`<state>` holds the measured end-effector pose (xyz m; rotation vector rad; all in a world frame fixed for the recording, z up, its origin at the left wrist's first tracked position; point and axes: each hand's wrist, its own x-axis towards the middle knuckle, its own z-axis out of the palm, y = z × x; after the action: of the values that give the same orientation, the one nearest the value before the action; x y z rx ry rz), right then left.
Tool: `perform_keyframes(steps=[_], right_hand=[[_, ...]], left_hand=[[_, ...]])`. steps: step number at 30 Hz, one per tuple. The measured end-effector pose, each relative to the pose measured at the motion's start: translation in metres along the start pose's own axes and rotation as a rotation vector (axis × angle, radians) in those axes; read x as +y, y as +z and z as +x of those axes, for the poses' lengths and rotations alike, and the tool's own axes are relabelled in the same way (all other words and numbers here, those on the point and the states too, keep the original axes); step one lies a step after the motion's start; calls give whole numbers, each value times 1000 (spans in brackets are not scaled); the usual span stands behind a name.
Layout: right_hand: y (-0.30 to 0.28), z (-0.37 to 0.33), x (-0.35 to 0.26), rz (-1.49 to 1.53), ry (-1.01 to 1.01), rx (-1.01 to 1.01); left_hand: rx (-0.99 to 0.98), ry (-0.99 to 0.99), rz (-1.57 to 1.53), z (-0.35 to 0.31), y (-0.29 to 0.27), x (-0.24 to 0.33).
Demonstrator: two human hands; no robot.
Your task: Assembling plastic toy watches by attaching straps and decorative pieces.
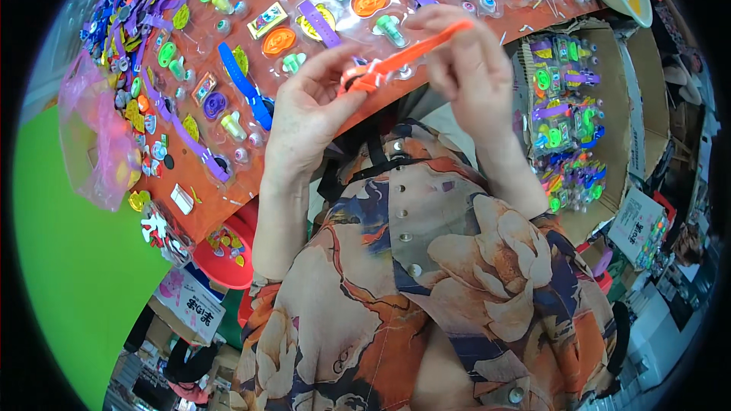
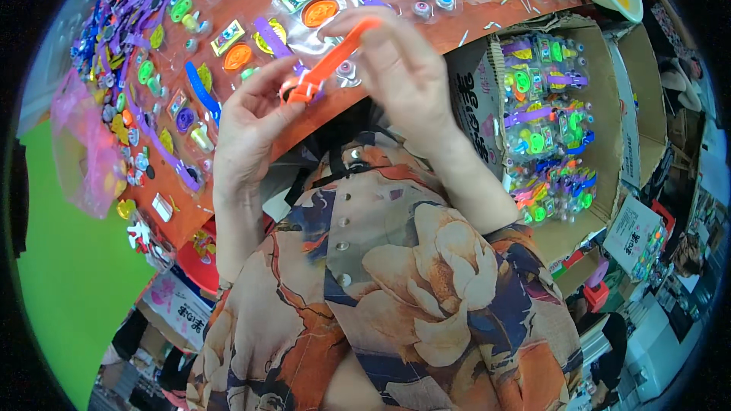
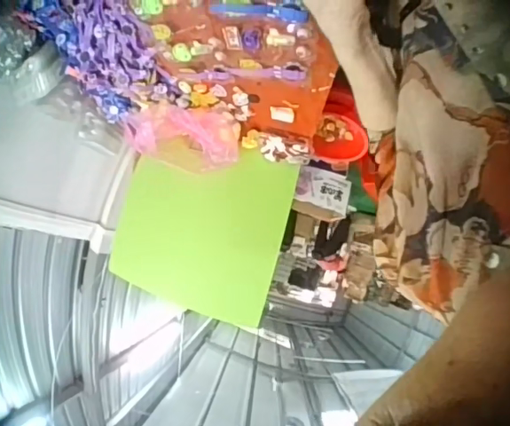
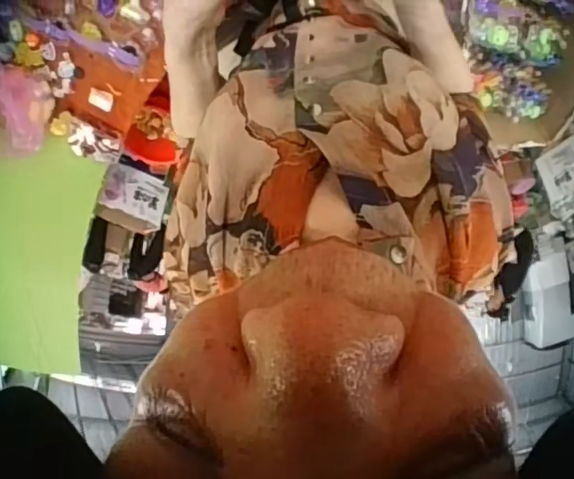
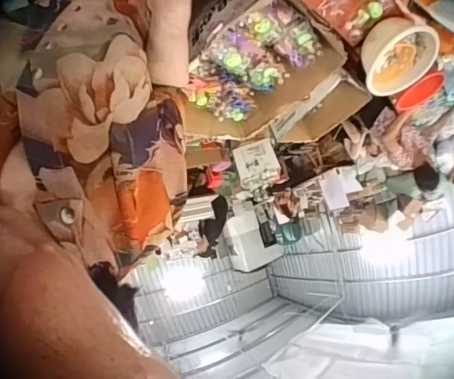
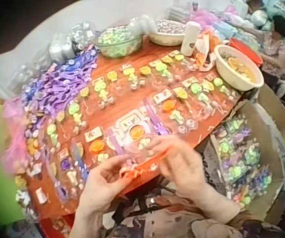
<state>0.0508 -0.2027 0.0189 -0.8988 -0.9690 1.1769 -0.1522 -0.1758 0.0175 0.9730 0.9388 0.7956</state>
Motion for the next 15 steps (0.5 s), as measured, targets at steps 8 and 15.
perform_keyframes(steps=[8, 15], right_hand=[[-23, 12, 14, 376, 326, 108], [-27, -15, -21, -882, -146, -10]], left_hand=[[-174, -166, 57, 9, 30, -4], [20, -100, -112, 49, 68, -6]])
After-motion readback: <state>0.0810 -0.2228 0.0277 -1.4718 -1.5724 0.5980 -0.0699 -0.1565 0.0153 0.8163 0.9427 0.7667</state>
